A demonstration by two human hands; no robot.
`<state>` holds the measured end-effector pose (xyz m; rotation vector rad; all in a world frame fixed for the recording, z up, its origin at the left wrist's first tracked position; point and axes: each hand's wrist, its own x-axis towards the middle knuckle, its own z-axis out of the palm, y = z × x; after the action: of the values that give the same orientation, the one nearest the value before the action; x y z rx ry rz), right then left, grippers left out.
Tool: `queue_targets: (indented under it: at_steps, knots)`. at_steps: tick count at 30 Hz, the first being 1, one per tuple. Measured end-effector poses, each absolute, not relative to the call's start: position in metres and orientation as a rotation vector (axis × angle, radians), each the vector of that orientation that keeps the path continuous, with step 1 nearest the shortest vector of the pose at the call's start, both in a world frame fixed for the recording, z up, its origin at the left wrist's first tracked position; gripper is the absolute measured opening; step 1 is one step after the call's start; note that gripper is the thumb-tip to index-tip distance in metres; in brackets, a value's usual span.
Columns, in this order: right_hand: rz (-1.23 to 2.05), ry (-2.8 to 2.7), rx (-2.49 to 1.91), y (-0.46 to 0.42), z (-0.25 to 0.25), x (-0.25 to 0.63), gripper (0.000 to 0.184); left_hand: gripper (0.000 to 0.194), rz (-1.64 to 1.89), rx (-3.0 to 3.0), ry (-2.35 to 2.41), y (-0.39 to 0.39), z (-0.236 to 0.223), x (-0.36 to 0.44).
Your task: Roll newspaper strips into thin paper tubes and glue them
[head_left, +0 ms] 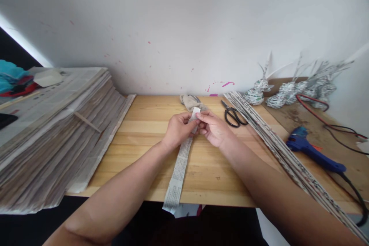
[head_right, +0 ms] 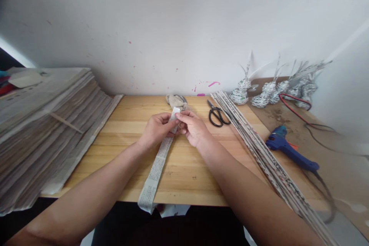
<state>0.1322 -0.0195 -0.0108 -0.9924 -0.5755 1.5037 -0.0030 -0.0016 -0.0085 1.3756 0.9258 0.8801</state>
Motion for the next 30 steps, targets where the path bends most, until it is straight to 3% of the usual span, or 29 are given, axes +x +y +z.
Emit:
queue_targets:
  at_steps: [7, 16, 23, 30]
  knots:
    - [1.537, -0.567, -0.947, -0.016, -0.011, 0.14, 0.034, 0.029, 0.758, 1.303, 0.945, 0.0, -0.006, -0.005]
    - [1.294, -1.066, -1.245, -0.019, -0.006, 0.151, 0.035, 0.027, 0.761, 1.179, 0.978, 0.004, 0.0, -0.008]
    - [1.219, -1.015, -1.243, -0.017, -0.011, 0.146, 0.026, 0.033, 0.717, 1.199, 0.984, 0.005, -0.005, -0.008]
    - [1.249, -0.921, -1.248, -0.018, -0.01, 0.141, 0.028, 0.04, 0.701, 1.204, 0.961, 0.005, -0.009, -0.007]
